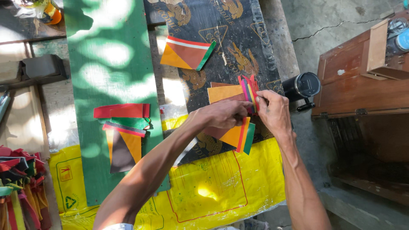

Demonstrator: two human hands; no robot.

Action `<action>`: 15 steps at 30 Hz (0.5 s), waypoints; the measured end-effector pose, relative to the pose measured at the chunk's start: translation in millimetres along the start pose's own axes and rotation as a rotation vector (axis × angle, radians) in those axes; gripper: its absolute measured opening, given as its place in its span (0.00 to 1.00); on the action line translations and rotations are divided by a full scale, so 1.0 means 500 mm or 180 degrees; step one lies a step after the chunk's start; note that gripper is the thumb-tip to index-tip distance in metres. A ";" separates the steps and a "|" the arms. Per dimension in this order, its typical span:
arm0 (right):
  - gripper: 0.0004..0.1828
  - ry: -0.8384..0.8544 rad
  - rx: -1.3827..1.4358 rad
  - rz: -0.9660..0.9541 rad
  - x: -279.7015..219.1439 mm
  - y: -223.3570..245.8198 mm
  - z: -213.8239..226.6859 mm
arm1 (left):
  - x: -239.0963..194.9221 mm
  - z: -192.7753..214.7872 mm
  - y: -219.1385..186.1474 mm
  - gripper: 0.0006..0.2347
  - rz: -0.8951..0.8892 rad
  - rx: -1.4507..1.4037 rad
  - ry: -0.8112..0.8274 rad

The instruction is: The person assembles small paper crafts by layering and folding colored paper pieces. They pick up individual pieces, align edges, and fold them into compact shapes, placing finished units on the table.

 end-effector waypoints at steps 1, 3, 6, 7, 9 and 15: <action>0.08 -0.0018 0.0001 0.0010 0.002 -0.007 -0.004 | 0.008 -0.002 0.002 0.08 0.0146 0.0162 0.0141; 0.08 -0.0062 0.0008 0.0034 0.007 -0.024 -0.010 | 0.024 0.000 0.004 0.17 0.0472 0.0251 0.0126; 0.09 -0.0342 0.2664 -0.1201 0.015 -0.067 -0.003 | 0.038 -0.003 0.003 0.23 0.0531 0.0396 0.0060; 0.09 -0.0147 0.3002 -0.1053 0.022 -0.075 0.006 | 0.039 0.003 0.005 0.23 0.0485 0.0469 0.0001; 0.08 0.0214 0.3674 -0.0848 -0.005 -0.088 0.026 | 0.030 0.002 0.002 0.17 0.0522 0.0233 0.0033; 0.19 0.0938 0.4445 -0.0838 -0.102 -0.044 0.083 | -0.044 0.071 -0.014 0.06 0.0491 -0.0115 -0.0378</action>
Point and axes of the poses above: each hand's wrist, its own x-axis towards the middle knuckle, its own z-axis out of the back of the hand, y = z × x, the point moved 1 cm from there along x, towards the middle knuckle, and after that the axes turned 13 degrees about -z, right-handed, at the moved point
